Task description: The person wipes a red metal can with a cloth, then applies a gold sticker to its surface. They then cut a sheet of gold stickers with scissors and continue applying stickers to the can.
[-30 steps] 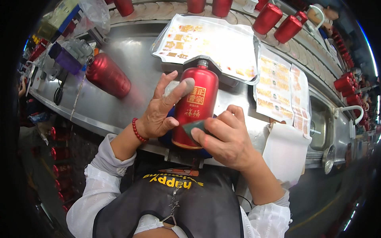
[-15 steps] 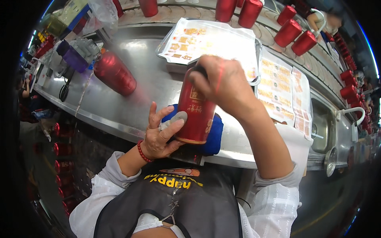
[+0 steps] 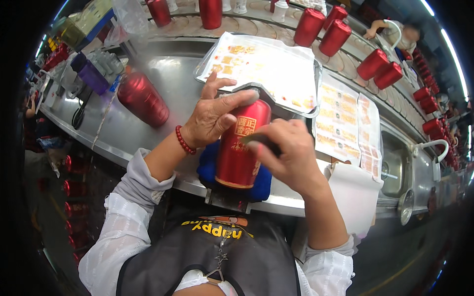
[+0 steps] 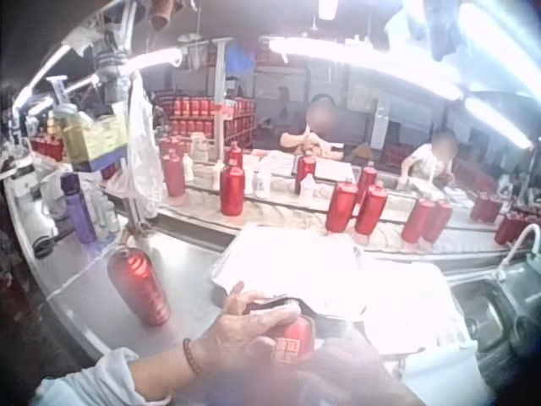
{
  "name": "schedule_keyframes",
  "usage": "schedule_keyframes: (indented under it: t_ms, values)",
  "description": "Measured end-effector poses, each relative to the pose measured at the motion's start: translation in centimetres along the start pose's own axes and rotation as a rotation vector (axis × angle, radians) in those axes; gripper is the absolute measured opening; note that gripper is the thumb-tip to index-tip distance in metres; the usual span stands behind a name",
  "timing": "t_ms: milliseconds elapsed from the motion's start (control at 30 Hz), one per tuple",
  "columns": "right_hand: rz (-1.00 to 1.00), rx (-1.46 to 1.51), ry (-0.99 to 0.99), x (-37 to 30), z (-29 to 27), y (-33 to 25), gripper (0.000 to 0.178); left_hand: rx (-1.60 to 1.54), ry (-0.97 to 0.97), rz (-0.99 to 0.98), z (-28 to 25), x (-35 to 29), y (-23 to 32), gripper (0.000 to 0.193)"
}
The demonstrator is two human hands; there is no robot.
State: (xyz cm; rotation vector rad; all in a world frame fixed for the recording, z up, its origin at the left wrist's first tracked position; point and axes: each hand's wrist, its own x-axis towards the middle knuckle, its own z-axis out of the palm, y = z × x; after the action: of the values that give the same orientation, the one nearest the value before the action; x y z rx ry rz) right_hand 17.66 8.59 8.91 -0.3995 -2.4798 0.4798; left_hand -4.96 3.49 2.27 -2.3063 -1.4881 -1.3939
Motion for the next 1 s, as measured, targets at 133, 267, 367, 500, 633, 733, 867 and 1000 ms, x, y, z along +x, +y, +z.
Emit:
schedule_keyframes:
  t_ms: [133, 267, 367, 500, 633, 733, 867, 1000]
  values:
    - [0.247, 0.215, -0.062, 4.2, 1.5, 1.9, 0.013, -0.210, 0.226, -0.346, 1.8, -2.3, 0.2, 0.054]
    - [-0.316, -0.328, -0.165, 4.6, 1.9, -1.5, 0.012, -0.243, 0.206, -0.511, 1.4, -4.4, 1.3, 0.051]
    - [-0.082, 0.091, -0.285, 4.8, 1.6, -0.6, 0.014, -0.333, 0.184, -0.567, 1.1, -4.3, 2.1, 0.049]
    - [-0.147, -0.352, 0.070, 4.4, 1.1, 1.8, 0.014, -0.577, 0.075, -0.671, 1.0, -3.2, 1.2, 0.053]
    - [-0.225, 0.109, -0.224, -0.6, 0.8, -1.7, 0.019, -1.126, 0.033, -0.904, 1.6, -1.0, 1.0, 0.052]
    - [0.174, 0.259, -0.097, 0.2, 0.0, 1.7, 0.015, -1.432, -0.097, -1.046, 2.8, 1.4, -0.7, 0.049]
    - [0.069, -0.064, 0.187, 5.0, -1.8, 10.4, 0.020, -1.365, -0.238, -1.226, 3.2, 4.3, -1.9, 0.042]
    - [0.048, -0.161, 0.230, 14.5, -0.9, 23.0, 0.034, -1.301, -0.471, -1.165, 2.5, 3.5, -3.7, 0.035]
